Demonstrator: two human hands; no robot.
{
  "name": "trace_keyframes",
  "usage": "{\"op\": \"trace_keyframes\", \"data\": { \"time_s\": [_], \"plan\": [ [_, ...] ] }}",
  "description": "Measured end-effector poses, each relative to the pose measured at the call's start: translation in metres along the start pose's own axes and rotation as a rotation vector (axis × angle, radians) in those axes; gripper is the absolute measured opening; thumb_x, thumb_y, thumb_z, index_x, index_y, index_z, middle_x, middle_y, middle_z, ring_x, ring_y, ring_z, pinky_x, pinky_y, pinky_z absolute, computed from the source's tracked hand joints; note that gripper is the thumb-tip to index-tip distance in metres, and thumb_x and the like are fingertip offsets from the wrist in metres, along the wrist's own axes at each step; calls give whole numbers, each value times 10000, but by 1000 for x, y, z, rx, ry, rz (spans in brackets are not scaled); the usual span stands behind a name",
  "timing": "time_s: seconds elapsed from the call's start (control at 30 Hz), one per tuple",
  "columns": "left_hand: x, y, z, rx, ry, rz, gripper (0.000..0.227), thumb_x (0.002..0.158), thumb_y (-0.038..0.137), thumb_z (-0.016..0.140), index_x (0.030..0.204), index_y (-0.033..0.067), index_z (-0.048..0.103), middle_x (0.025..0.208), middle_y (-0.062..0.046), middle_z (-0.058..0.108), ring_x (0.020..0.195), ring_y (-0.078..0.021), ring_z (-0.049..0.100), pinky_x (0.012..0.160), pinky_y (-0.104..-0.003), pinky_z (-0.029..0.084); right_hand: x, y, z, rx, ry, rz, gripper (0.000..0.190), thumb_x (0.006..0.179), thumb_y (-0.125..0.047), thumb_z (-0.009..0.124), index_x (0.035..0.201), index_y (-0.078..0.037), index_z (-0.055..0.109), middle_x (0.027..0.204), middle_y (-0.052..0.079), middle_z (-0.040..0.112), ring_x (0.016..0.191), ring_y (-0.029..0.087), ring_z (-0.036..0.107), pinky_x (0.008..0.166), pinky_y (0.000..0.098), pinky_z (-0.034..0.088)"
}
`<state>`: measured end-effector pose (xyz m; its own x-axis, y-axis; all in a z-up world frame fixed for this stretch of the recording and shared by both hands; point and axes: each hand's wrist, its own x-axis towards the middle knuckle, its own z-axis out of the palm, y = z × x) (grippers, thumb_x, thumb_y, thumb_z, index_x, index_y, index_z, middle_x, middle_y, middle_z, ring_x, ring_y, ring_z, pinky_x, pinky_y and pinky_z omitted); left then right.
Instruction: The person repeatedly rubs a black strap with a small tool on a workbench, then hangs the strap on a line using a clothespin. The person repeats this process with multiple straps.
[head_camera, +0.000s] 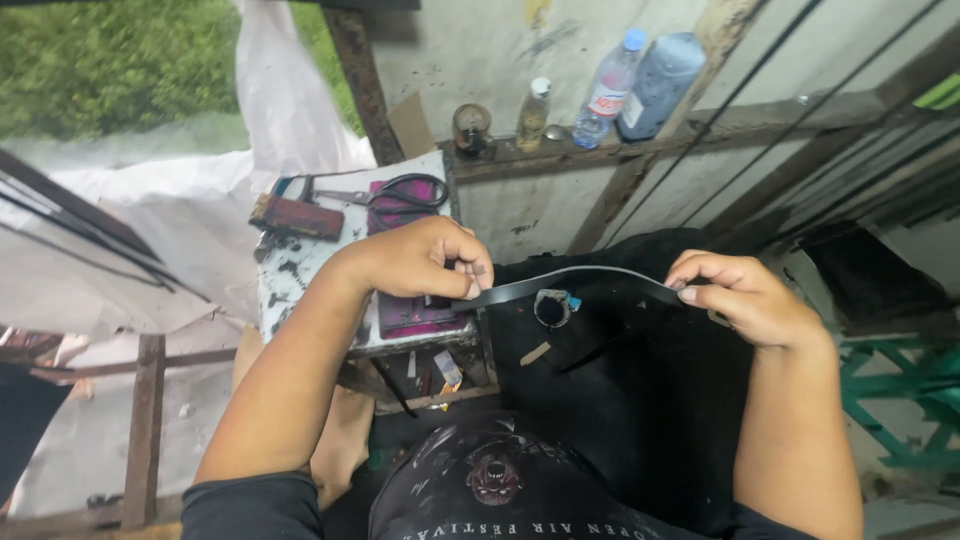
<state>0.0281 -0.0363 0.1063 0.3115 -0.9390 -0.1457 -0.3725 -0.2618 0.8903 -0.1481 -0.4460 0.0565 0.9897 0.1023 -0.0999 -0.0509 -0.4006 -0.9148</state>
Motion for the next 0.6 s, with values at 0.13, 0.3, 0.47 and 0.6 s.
{"op": "trace_keyframes", "data": {
  "time_s": [0.13,0.3,0.47,0.6],
  "plan": [
    [25,1,-9,-55,-39,57,226,806,79,647,986,50,780,876,-33,751,780,-116,689,714,-267,558,-4,28,4,148,15,-134,138,859,-30,631,942,-12,740,956,98,674,873,179,594,797,302,429],
    [55,5,-8,23,-2,221,132,787,133,754,886,59,801,689,-28,672,729,-143,614,789,-329,523,-13,57,11,416,89,-272,154,812,57,582,882,96,713,954,204,705,872,248,643,816,383,487],
    [80,20,-2,57,-40,235,124,794,124,736,882,62,798,676,-20,686,715,-131,617,765,-310,524,-23,36,21,464,86,-313,183,822,25,579,887,122,720,897,219,690,855,265,650,793,375,496],
    [94,26,7,63,-43,243,109,809,113,729,877,63,798,656,-5,655,712,-127,596,758,-307,526,-28,9,31,517,43,-363,195,815,34,577,876,136,732,891,235,707,866,285,667,785,392,514]
  ]
}}
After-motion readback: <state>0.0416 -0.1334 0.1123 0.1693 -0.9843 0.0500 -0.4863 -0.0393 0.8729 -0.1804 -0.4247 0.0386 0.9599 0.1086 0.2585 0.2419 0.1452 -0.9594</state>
